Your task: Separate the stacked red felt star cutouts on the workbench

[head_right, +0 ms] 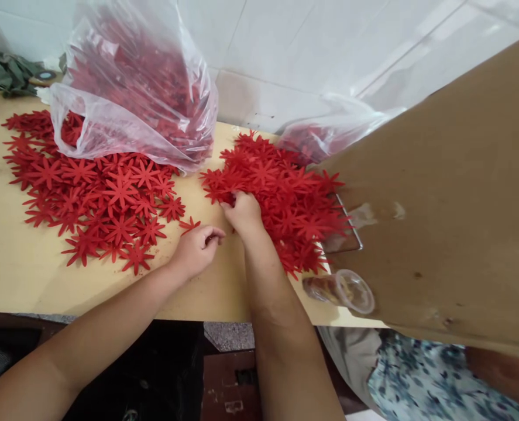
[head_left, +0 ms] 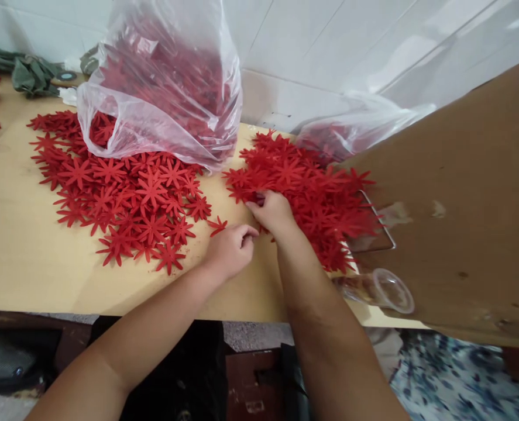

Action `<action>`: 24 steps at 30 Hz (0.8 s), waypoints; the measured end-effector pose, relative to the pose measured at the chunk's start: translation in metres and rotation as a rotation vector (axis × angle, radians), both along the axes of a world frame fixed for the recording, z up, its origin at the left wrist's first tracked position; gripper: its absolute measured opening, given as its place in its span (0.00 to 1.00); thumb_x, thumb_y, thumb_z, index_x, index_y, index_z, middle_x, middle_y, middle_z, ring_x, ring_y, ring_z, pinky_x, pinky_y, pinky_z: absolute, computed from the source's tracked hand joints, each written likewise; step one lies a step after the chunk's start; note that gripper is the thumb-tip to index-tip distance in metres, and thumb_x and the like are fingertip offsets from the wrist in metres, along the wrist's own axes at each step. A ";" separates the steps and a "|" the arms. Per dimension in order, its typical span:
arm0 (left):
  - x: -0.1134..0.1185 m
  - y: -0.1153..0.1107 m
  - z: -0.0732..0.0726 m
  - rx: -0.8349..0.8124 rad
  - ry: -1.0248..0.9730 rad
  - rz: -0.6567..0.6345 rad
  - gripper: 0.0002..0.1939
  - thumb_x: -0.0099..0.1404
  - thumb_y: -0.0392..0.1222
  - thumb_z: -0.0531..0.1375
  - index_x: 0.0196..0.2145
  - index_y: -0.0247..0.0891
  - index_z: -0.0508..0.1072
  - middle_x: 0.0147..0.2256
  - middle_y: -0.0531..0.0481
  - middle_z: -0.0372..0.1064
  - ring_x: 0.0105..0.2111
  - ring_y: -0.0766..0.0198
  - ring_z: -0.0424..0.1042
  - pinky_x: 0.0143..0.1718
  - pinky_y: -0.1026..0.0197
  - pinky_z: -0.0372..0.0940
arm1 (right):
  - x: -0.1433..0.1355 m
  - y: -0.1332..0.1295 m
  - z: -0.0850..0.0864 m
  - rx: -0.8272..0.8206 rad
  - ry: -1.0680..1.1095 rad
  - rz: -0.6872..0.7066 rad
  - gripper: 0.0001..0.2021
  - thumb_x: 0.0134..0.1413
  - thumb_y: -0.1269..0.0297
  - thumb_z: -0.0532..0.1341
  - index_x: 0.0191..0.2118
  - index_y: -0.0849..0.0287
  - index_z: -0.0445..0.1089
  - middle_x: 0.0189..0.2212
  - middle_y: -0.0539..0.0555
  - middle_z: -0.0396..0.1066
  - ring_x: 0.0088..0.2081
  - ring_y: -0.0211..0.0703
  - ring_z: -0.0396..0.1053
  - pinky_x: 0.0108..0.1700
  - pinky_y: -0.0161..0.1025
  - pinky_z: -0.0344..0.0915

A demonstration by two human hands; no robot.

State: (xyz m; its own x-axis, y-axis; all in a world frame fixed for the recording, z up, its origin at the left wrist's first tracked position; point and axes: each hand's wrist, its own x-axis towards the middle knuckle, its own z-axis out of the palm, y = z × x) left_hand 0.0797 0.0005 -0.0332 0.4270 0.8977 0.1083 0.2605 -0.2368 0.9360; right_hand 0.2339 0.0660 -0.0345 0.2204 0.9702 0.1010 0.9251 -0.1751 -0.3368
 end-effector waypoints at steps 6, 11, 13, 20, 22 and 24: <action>0.000 -0.002 0.003 -0.083 0.083 -0.121 0.14 0.57 0.36 0.48 0.37 0.37 0.71 0.34 0.49 0.73 0.33 0.66 0.70 0.38 0.62 0.64 | -0.015 -0.008 0.042 -0.128 0.020 0.038 0.17 0.47 0.66 0.55 0.44 0.66 0.69 0.42 0.62 0.71 0.41 0.47 0.69 0.44 0.42 0.62; -0.002 -0.007 0.007 -0.001 0.115 -0.272 0.15 0.56 0.38 0.49 0.37 0.38 0.72 0.34 0.50 0.72 0.32 0.66 0.69 0.36 0.63 0.63 | -0.046 -0.038 0.079 -0.014 -0.053 0.112 0.10 0.47 0.66 0.55 0.32 0.59 0.73 0.31 0.55 0.74 0.33 0.44 0.69 0.38 0.40 0.63; -0.003 -0.010 0.009 0.043 0.120 -0.365 0.14 0.57 0.39 0.49 0.37 0.38 0.72 0.32 0.50 0.72 0.30 0.67 0.68 0.33 0.64 0.62 | -0.060 -0.045 0.081 -0.091 0.009 0.218 0.09 0.47 0.65 0.56 0.30 0.59 0.72 0.29 0.53 0.73 0.31 0.41 0.69 0.36 0.37 0.63; -0.006 -0.014 0.014 0.108 0.257 -0.648 0.12 0.55 0.42 0.51 0.32 0.38 0.72 0.29 0.51 0.71 0.26 0.67 0.65 0.27 0.65 0.58 | -0.058 -0.044 0.047 -0.406 0.012 0.436 0.13 0.46 0.63 0.57 0.39 0.59 0.70 0.30 0.52 0.72 0.30 0.38 0.68 0.34 0.34 0.62; -0.005 -0.013 0.015 0.075 0.272 -0.660 0.13 0.55 0.43 0.51 0.35 0.40 0.72 0.30 0.52 0.71 0.27 0.67 0.66 0.28 0.65 0.58 | -0.046 -0.043 0.044 -0.341 -0.154 0.335 0.13 0.45 0.63 0.58 0.39 0.61 0.71 0.32 0.55 0.72 0.33 0.42 0.68 0.36 0.37 0.61; -0.004 -0.013 0.014 0.064 0.282 -0.658 0.14 0.55 0.45 0.51 0.37 0.41 0.71 0.31 0.53 0.71 0.28 0.67 0.66 0.30 0.64 0.59 | -0.039 -0.045 0.046 -0.304 -0.236 0.300 0.13 0.46 0.62 0.58 0.38 0.62 0.71 0.33 0.57 0.71 0.35 0.45 0.68 0.37 0.39 0.61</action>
State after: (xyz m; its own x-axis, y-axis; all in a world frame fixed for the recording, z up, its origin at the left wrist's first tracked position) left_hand 0.0753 -0.0125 -0.0187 0.8970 0.4400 -0.0423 0.2747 -0.4801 0.8331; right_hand 0.1946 0.0211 0.0115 -0.0682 0.9807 -0.1831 0.9948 0.0529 -0.0869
